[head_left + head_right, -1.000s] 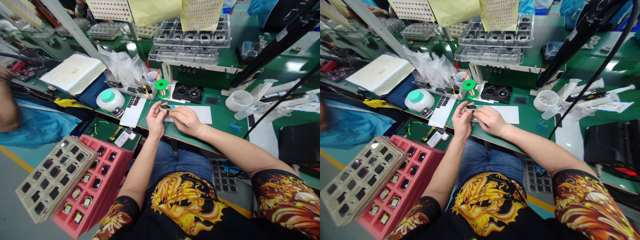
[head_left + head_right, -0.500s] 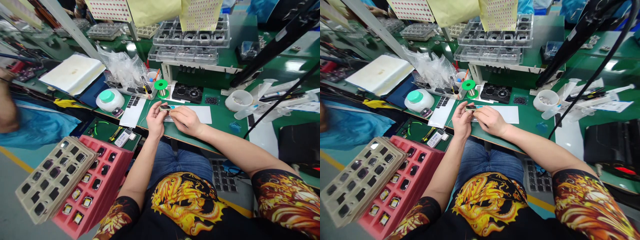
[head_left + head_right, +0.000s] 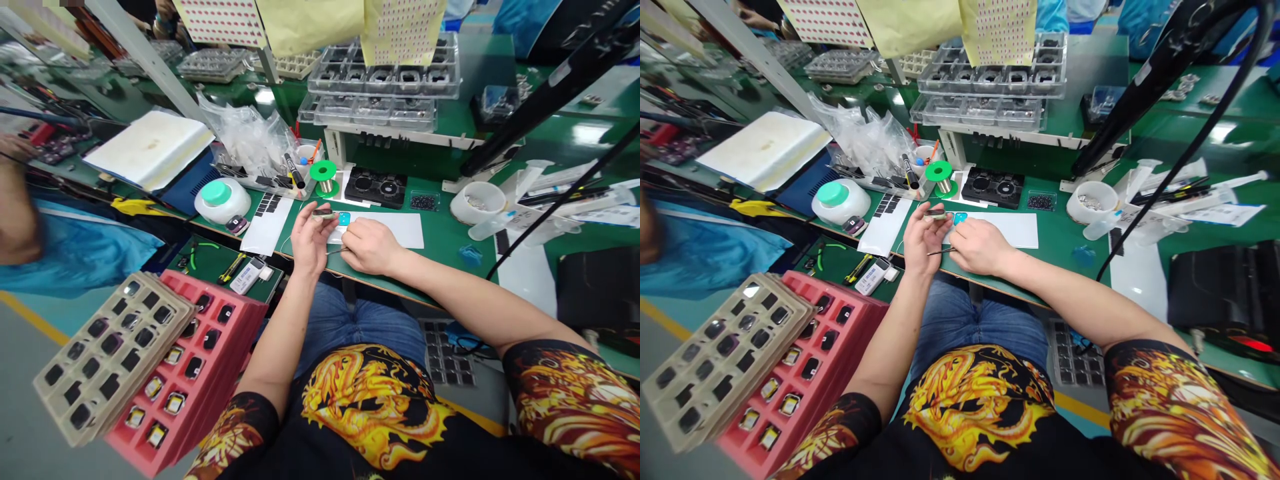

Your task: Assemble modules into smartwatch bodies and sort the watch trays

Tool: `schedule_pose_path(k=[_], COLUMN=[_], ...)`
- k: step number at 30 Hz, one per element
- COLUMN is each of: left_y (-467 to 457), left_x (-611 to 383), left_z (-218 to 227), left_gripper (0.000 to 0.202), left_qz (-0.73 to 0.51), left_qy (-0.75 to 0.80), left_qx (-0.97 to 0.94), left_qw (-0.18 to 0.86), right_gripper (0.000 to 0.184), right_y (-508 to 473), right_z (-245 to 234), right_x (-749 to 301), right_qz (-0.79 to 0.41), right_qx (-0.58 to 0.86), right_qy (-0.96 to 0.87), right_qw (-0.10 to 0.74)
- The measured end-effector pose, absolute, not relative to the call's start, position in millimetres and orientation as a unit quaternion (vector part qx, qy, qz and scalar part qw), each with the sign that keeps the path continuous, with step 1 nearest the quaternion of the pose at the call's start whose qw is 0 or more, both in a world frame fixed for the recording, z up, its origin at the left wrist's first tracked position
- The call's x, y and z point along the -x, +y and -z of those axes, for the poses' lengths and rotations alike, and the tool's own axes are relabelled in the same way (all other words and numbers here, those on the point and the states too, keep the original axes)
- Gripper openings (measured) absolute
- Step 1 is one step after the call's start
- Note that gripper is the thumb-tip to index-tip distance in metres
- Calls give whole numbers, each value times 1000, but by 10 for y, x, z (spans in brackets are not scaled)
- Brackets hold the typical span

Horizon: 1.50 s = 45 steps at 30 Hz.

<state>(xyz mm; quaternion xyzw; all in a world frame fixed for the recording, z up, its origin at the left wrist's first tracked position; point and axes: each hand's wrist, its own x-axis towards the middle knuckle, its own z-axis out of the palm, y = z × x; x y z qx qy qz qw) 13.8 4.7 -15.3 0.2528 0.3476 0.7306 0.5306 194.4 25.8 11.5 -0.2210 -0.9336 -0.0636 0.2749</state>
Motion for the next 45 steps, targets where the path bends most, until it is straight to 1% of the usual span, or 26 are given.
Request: schedule_pose_path(k=[4,6,7,9,11,14,16,19,22,25,27,28,30,32,35,37,39,41,43,45], left_y=[61,65,65,60,48,21,2,-19,-23,-11,-3,-2,-4,-15,-38,-48,-50,-42,-30,-20], left_x=[-84,-62,-56,-55,-66,-94,-117,-160,-199,-206,-190,-178,-151,-128,-101,-85,-69,-56,-52,-62], left_z=[184,200,205,205,193,164,148,145,167,196,209,213,216,210,191,180,174,171,165,152], left_gripper=[46,43,42,43,44,44,43,43,43,43,44,46,49,50,52,56,60,61,58,55], left_qz=[-732,-735,-735,-733,-728,-722,-713,-697,-687,-683,-687,-688,-687,-684,-684,-674,-660,-656,-661,-664], left_qy=[333,327,324,320,318,320,323,334,349,349,345,343,337,333,325,318,314,314,315,321], left_qx=[-235,-230,-231,-239,-250,-275,-301,-339,-375,-380,-361,-352,-339,-333,-330,-335,-342,-339,-329,-320], left_qw=[546,548,549,551,553,548,546,536,516,517,527,534,547,557,564,576,590,597,596,595], right_gripper=[26,29,32,39,41,36,32,31,24,22,23,27,39,47,50,50,48,45,36,24], right_y=[265,269,272,283,299,329,345,355,357,363,368,370,368,361,349,346,345,341,329,309], right_z=[-205,-227,-224,-189,-133,-60,-35,-16,6,11,-13,-35,-95,-165,-248,-265,-245,-199,-147,-110], right_x=[-1955,-1956,-1956,-1955,-1953,-1951,-1950,-1951,-1939,-1896,-1853,-1832,-1800,-1788,-1802,-1812,-1809,-1794,-1781,-1785], right_qz=[36,21,19,20,24,20,5,-22,-58,-164,-299,-379,-531,-638,-740,-780,-786,-746,-646,-508], right_qx=[277,296,299,295,292,301,297,278,277,311,339,345,339,322,301,287,289,319,360,374], right_qy=[-953,-952,-951,-950,-942,-909,-890,-882,-872,-824,-759,-721,-643,-575,-489,-456,-457,-499,-573,-654], right_qw=[119,77,74,99,163,286,347,381,399,445,469,467,436,398,349,318,298,306,354,417])
